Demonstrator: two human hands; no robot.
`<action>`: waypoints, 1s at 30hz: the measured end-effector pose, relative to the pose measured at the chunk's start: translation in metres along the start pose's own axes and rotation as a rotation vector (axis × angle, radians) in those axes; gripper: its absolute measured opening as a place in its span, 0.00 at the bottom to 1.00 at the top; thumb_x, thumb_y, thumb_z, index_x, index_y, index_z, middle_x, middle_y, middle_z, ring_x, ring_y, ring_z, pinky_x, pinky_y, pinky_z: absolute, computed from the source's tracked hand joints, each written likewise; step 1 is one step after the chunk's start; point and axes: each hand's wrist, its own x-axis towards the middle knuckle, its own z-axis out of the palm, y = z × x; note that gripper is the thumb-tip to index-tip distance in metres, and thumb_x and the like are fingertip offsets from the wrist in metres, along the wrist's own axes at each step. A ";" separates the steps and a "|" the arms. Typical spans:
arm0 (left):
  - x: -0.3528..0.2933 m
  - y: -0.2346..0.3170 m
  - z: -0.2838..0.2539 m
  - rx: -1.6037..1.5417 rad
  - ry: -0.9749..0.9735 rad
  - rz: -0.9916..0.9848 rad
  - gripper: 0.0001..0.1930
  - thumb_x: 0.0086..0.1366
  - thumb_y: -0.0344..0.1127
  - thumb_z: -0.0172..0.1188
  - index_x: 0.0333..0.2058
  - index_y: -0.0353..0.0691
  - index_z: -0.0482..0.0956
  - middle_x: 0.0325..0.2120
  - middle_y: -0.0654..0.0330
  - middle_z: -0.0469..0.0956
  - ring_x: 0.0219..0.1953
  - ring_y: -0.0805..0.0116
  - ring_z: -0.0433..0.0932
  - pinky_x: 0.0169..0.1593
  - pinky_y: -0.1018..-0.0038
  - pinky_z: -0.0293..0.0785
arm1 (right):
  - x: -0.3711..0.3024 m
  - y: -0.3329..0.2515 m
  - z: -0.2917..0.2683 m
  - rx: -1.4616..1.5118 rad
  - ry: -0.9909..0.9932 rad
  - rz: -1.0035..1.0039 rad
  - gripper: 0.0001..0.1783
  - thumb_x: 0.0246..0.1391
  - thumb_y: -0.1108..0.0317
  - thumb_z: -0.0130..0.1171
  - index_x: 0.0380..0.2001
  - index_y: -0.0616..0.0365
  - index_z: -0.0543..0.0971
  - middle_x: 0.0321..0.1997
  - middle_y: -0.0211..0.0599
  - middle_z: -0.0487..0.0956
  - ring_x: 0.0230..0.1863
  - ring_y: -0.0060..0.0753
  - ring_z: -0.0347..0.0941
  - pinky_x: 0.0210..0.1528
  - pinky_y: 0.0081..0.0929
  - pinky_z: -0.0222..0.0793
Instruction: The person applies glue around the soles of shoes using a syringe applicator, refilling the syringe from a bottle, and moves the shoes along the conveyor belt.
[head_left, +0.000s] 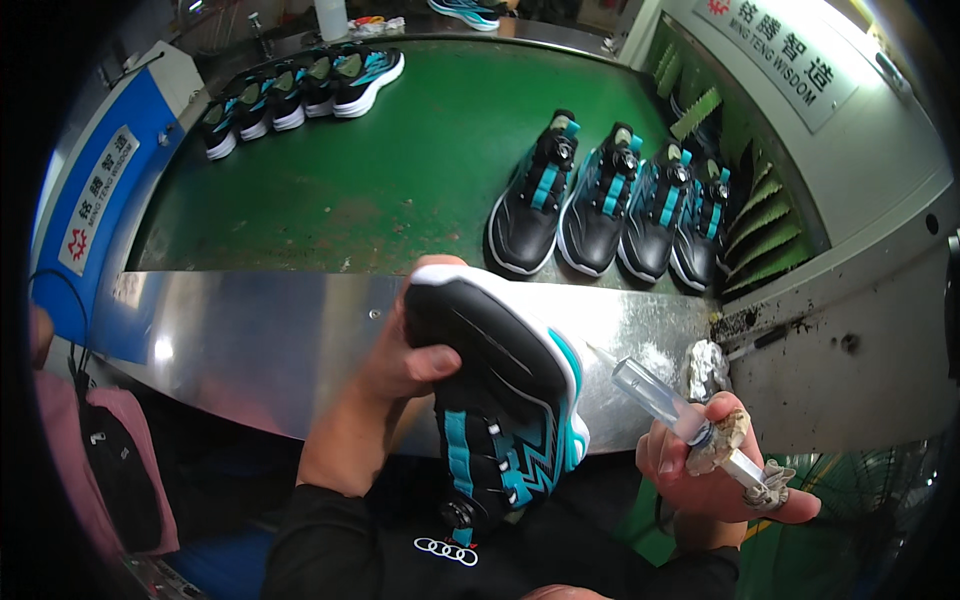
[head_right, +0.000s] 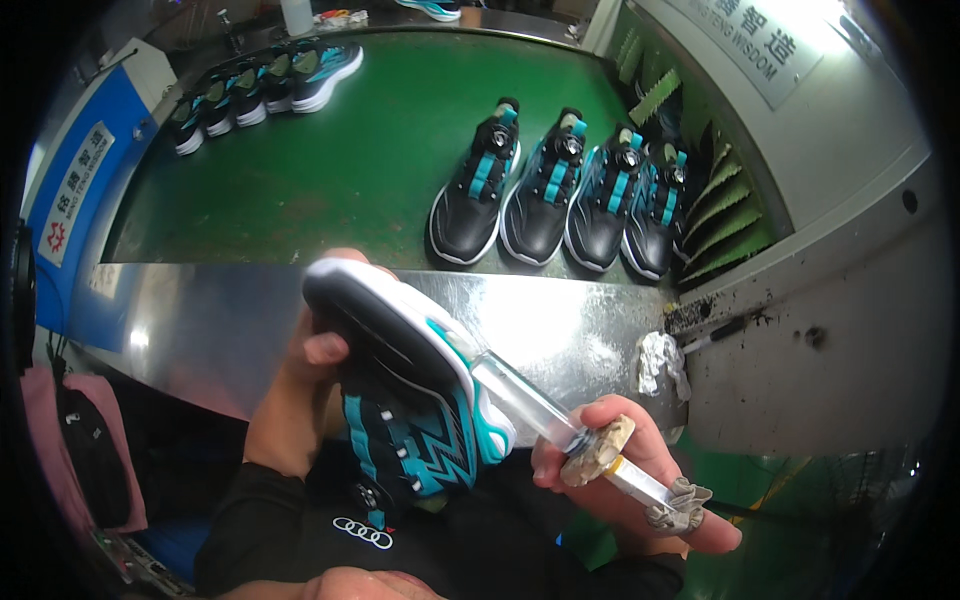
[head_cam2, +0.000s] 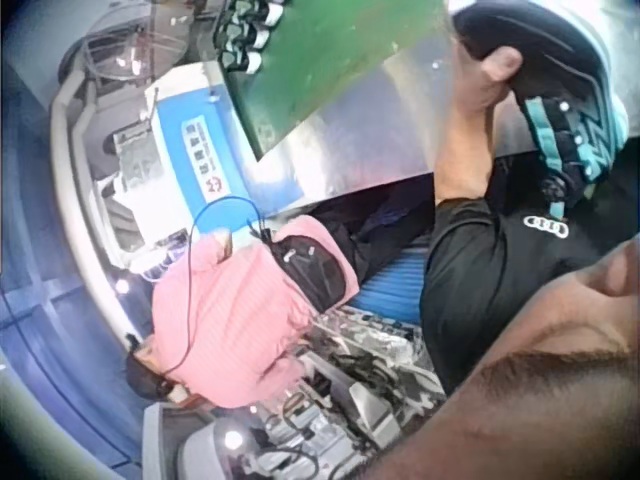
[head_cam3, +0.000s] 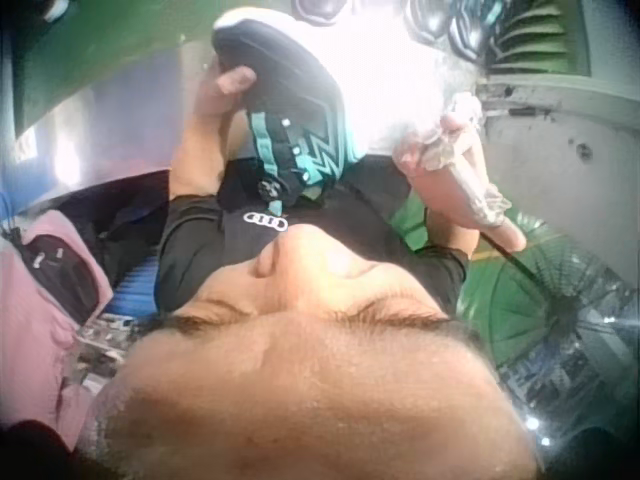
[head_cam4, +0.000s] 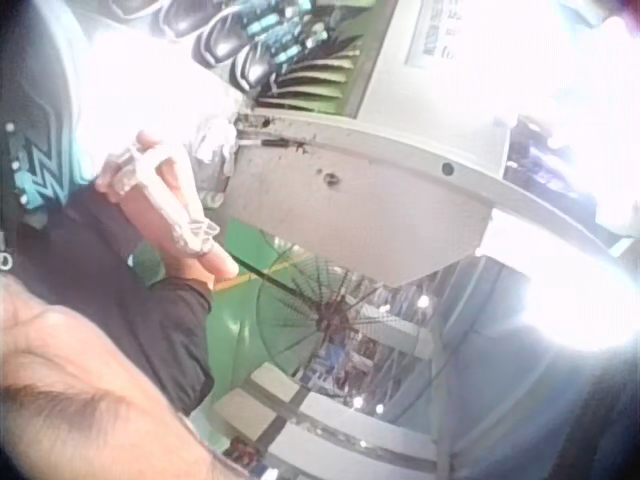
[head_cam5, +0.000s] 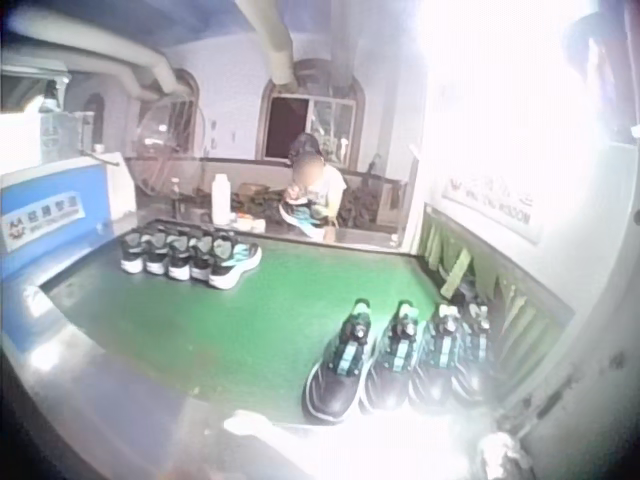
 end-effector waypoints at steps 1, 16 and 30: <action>0.001 0.000 -0.001 0.084 -0.029 0.025 0.36 0.38 0.38 0.68 0.48 0.39 0.62 0.42 0.50 0.71 0.46 0.59 0.73 0.50 0.67 0.71 | 0.008 0.001 0.005 0.034 -0.027 -0.003 0.69 0.19 0.25 0.65 0.60 0.62 0.54 0.49 0.55 0.67 0.48 0.45 0.67 0.46 0.30 0.61; -0.004 0.006 0.008 0.127 -0.268 0.151 0.36 0.38 0.36 0.73 0.47 0.41 0.63 0.41 0.46 0.73 0.46 0.56 0.74 0.48 0.62 0.71 | 0.037 0.005 0.041 -0.137 0.050 0.130 0.54 0.31 0.28 0.63 0.54 0.55 0.62 0.41 0.49 0.71 0.36 0.35 0.66 0.36 0.30 0.57; -0.008 0.009 0.010 0.140 -0.239 0.119 0.36 0.37 0.35 0.72 0.46 0.41 0.63 0.41 0.46 0.73 0.47 0.56 0.73 0.50 0.63 0.70 | 0.036 0.016 0.035 0.006 0.006 0.003 0.63 0.23 0.28 0.67 0.54 0.68 0.61 0.45 0.51 0.70 0.48 0.49 0.68 0.51 0.38 0.63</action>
